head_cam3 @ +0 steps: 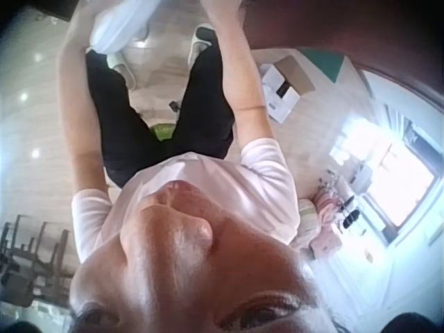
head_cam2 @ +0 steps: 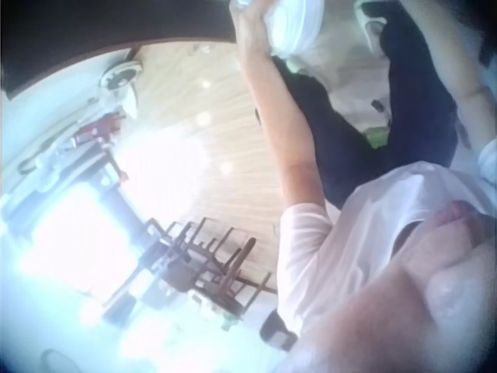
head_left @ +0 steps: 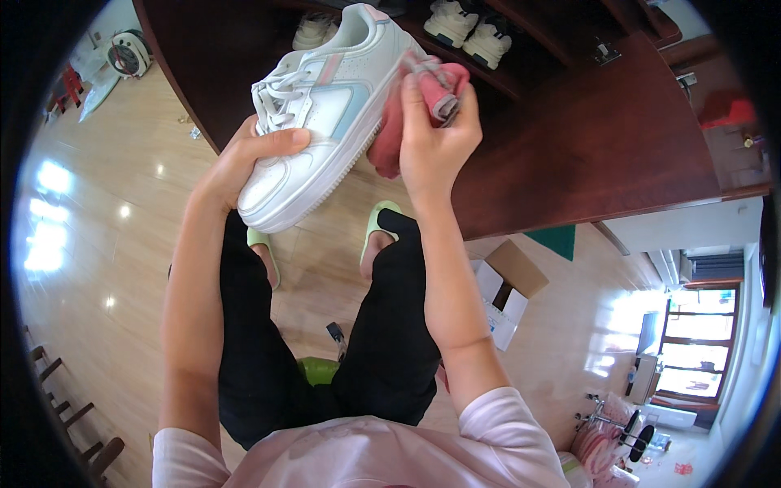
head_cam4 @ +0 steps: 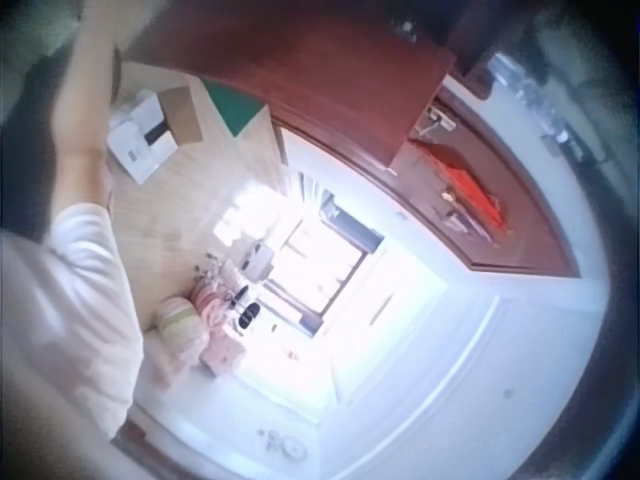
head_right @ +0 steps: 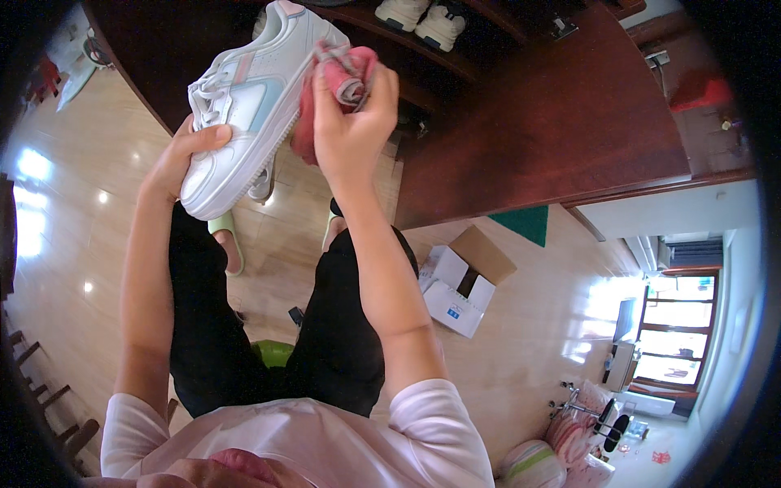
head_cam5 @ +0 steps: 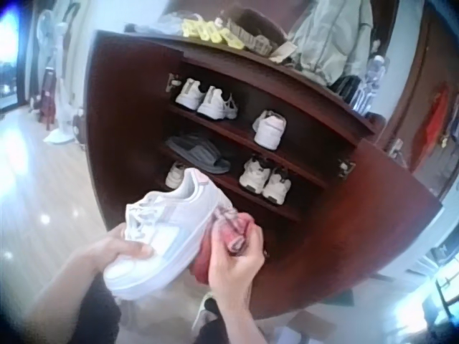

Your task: The person wipes the exterior and sole of a white shoe using a pink cloth before placing it back into a wooden shoe cabinet.

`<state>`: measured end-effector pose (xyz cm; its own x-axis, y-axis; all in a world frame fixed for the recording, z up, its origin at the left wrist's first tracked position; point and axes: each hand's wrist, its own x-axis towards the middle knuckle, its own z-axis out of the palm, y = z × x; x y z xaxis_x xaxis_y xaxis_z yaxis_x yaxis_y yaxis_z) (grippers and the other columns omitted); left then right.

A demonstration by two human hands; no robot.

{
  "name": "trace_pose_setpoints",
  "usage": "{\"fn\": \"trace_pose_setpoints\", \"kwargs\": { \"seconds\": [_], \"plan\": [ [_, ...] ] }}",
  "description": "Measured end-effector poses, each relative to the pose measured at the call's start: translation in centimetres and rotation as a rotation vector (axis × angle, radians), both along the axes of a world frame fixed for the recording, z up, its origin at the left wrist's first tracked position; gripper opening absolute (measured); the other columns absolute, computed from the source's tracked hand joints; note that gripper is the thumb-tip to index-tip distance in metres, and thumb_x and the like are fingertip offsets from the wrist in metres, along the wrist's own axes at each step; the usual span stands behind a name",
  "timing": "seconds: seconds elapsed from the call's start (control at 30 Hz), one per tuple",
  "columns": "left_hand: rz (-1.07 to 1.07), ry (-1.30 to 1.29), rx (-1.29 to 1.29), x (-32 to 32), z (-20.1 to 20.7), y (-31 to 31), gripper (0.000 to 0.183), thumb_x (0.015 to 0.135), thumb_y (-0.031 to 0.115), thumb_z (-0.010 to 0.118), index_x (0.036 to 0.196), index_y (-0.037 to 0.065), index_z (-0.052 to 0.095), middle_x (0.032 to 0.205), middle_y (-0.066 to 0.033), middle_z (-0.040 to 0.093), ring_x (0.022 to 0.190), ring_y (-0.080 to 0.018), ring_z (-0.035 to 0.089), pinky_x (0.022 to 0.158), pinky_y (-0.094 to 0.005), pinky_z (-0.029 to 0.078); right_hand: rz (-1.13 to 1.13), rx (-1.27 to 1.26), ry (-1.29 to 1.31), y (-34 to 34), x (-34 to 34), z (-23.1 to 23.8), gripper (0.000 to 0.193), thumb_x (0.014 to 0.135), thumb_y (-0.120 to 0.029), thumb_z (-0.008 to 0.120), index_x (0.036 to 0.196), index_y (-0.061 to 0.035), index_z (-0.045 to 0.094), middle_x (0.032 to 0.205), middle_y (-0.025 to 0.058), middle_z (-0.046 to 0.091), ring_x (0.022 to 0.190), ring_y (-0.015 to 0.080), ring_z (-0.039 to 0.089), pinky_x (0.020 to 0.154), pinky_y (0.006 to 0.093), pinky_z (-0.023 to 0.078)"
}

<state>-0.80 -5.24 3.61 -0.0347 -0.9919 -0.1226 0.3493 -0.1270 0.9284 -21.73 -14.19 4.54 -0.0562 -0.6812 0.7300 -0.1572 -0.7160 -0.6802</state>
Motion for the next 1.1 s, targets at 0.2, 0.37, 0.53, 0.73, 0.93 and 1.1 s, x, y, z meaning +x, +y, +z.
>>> {"fn": "trace_pose_setpoints", "kwargs": {
  "seconds": [0.2,0.37,0.53,0.73,0.93,1.1],
  "plan": [
    [0.131,0.159,0.017,0.1,-0.5,-1.0,0.063,0.096,0.052,0.065,0.130,-0.001,0.059,0.106,-0.0146,0.072,0.084,-0.0172,0.073,0.069,-0.0305,0.062,0.249,0.048,0.222,4.7,2.9,0.5,0.027,0.081,-0.005,0.080,0.101,0.0033,0.065,0.093,0.0088,0.063,0.085,0.0167,0.063,0.078,0.0296,0.051],
    [0.178,0.298,-0.049,0.7,-0.9,-1.9,0.064,0.105,0.056,0.048,0.131,-0.001,0.060,0.116,-0.0132,0.071,0.101,-0.0191,0.072,0.086,-0.0329,0.059,0.368,-0.026,0.363,7.4,4.3,0.2,0.029,0.075,-0.007,0.081,0.101,-0.0004,0.069,0.095,0.0122,0.063,0.083,0.0272,0.065,0.075,0.0335,0.052],
    [0.284,-0.152,-0.100,-1.2,-1.5,-1.6,0.066,0.105,0.058,0.048,0.134,-0.001,0.058,0.118,-0.0071,0.066,0.107,-0.0119,0.059,0.096,-0.0277,0.046,0.041,-0.113,0.290,3.5,3.4,0.6,0.029,0.077,-0.008,0.081,0.103,-0.0005,0.069,0.095,0.0126,0.063,0.085,0.0278,0.065,0.074,0.0355,0.052],
    [0.312,0.120,-0.001,-0.7,-1.9,-1.6,0.062,0.106,0.053,0.050,0.138,0.000,0.055,0.122,-0.0088,0.065,0.107,-0.0138,0.060,0.096,-0.0296,0.047,0.165,0.021,0.297,4.6,4.3,0.0,0.026,0.077,-0.005,0.081,0.099,0.0035,0.069,0.091,0.0118,0.065,0.083,0.0231,0.066,0.075,0.0316,0.051],
    [0.331,-0.124,-0.096,-1.4,-1.8,-1.5,0.059,0.105,0.049,0.052,0.139,0.002,0.054,0.122,-0.0104,0.066,0.111,-0.0147,0.059,0.098,-0.0305,0.046,0.036,-0.096,0.387,4.0,4.0,0.3,0.034,0.074,-0.010,0.083,0.104,-0.0011,0.070,0.096,0.0133,0.062,0.085,0.0320,0.065,0.074,0.0391,0.052],
    [0.337,-0.088,-0.105,-1.4,-2.3,-1.4,0.056,0.105,0.046,0.054,0.139,0.001,0.054,0.123,-0.0106,0.065,0.111,-0.0153,0.059,0.098,-0.0309,0.045,0.085,-0.063,0.375,3.9,4.1,0.4,0.033,0.075,-0.010,0.082,0.104,-0.0007,0.070,0.095,0.0130,0.063,0.086,0.0319,0.066,0.075,0.0387,0.053]
  ]
}}
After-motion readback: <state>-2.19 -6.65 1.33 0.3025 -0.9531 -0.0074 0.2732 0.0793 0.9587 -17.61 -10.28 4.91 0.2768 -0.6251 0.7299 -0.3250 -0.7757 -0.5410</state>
